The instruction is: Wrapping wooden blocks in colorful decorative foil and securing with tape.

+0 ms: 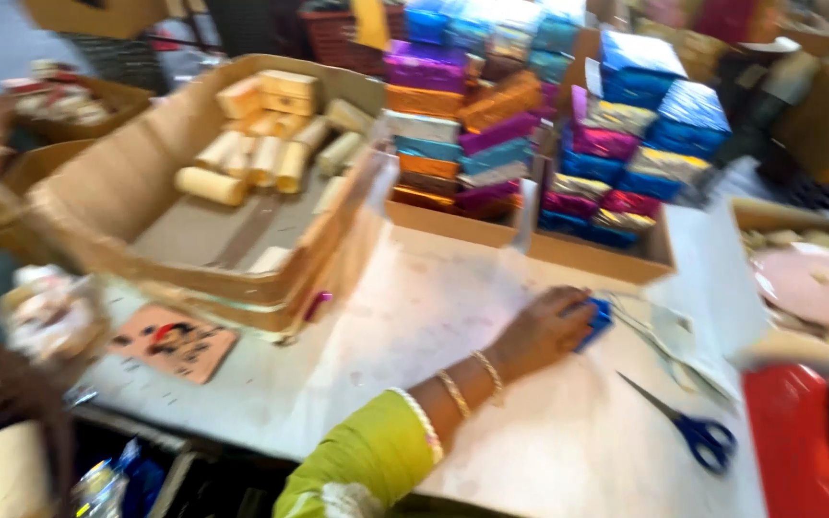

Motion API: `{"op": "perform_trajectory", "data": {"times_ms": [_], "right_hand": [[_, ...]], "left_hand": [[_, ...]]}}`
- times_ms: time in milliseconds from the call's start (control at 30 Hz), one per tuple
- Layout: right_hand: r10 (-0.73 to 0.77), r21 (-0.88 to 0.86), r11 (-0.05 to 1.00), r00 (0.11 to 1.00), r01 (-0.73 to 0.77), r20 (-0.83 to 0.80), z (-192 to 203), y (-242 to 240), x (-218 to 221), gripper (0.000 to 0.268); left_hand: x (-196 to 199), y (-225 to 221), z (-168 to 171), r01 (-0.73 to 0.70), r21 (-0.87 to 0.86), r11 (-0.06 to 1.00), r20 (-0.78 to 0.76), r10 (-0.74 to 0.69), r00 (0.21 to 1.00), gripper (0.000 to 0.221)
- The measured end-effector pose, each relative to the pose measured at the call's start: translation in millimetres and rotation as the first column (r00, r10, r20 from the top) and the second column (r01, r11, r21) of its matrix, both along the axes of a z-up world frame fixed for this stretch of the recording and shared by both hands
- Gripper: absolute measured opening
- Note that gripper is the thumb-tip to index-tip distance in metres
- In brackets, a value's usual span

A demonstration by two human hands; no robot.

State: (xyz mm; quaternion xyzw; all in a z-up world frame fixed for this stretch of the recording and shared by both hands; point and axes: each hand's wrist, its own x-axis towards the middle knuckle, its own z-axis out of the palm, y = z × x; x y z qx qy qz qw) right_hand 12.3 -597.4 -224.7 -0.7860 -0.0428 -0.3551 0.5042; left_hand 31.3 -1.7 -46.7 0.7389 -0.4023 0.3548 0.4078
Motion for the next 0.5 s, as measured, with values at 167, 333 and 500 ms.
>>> {"op": "perform_trajectory", "data": {"times_ms": [167, 333, 500], "right_hand": [[-0.191, 0.099, 0.977, 0.982, 0.191, -0.013, -20, 16, -138, 0.029], [-0.241, 0.208, 0.949, 0.97, 0.235, 0.004, 108, 165, -185, 0.031], [-0.127, 0.413, 0.906, 0.99, 0.092, 0.056, 89, 172, -178, 0.022]], "left_hand": [[-7, 4, 12, -0.074, 0.028, 0.997, -0.057, 0.076, 0.995, 0.031], [-13, 5, 26, -0.054, 0.06, 0.997, -0.056, 0.058, 0.997, 0.032], [-15, 7, 28, -0.057, 0.091, 0.994, -0.069, 0.064, 0.996, 0.033]]}}
